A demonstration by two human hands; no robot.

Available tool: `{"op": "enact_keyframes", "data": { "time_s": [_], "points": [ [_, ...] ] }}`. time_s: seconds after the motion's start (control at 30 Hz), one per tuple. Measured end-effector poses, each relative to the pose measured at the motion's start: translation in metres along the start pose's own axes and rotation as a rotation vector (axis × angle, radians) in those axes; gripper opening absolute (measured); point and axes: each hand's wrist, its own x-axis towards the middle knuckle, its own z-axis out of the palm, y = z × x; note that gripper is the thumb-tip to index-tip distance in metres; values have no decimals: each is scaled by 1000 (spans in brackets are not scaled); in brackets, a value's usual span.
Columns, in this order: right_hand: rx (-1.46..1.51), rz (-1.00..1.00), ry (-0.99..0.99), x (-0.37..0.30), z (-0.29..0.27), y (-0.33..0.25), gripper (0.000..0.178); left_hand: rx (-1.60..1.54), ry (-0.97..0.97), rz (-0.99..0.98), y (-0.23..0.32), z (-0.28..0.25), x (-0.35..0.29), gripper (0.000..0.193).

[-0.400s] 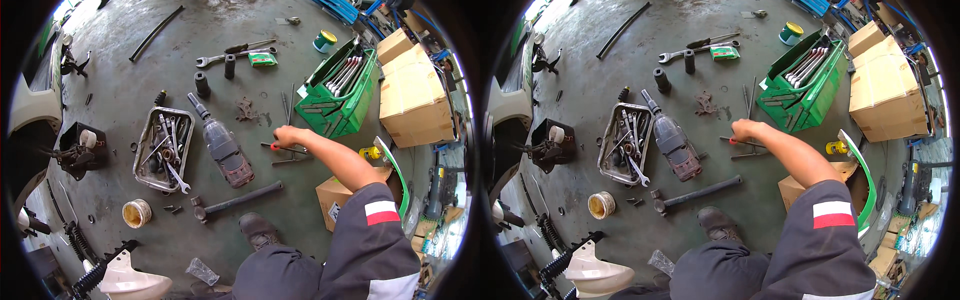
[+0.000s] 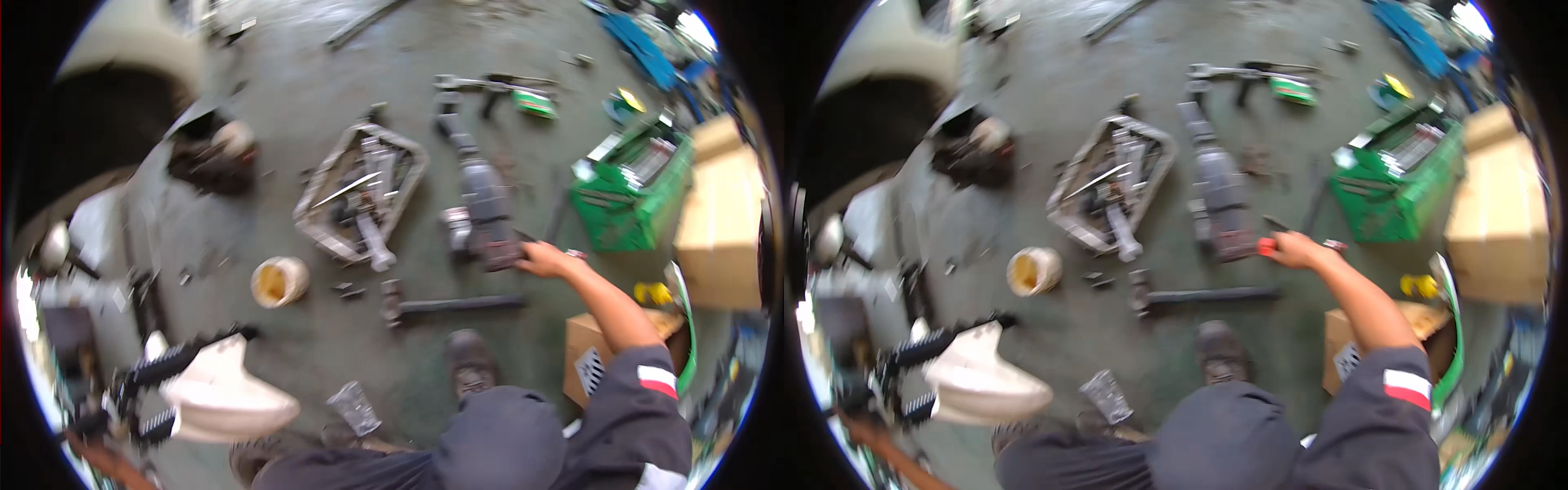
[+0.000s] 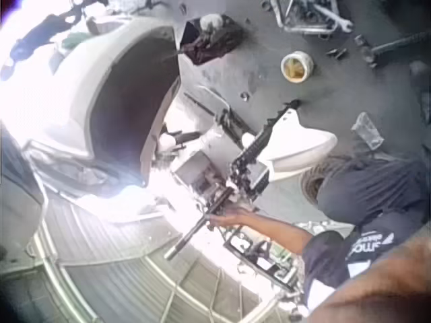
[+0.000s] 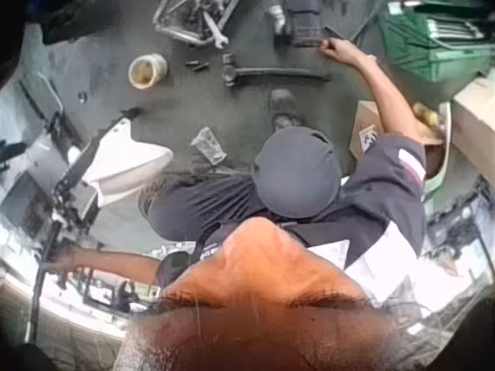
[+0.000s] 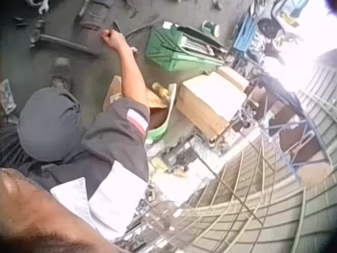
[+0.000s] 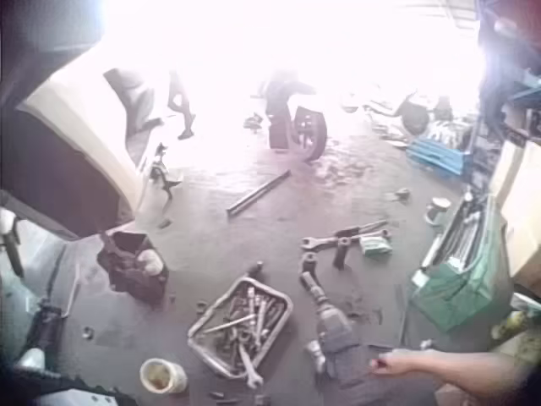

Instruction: The person assembles components of a scooter front fork assembly by hand and using tools, including applying grease to internal parts, inserting them into the fork tubes, and using a large wrench and hammer to drive parts into place on the scooter frame.

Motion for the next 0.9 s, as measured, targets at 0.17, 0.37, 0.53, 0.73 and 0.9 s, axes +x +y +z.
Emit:
{"op": "enact_keyframes", "data": {
  "time_s": [0.17, 0.37, 0.53, 0.73, 0.9],
  "points": [
    [-389, -26, -290, -42, 11, -54, 39, -424, 124, -224, 46, 13, -51, 38],
    [-155, -532, -344, -40, 7, -225, 38, -155, 71, 385, 188, -6, -126, 35],
    [-77, -668, 226, 66, 3, -256, 24, -215, -1081, 254, 254, 31, -195, 40],
    [38, -463, 692, 167, 3, -273, 25, -354, -1187, -61, 260, 29, -254, 37],
    [-128, -276, 699, 182, -3, -291, 29, -500, -1070, -605, 255, 5, -261, 35]
  ]
}}
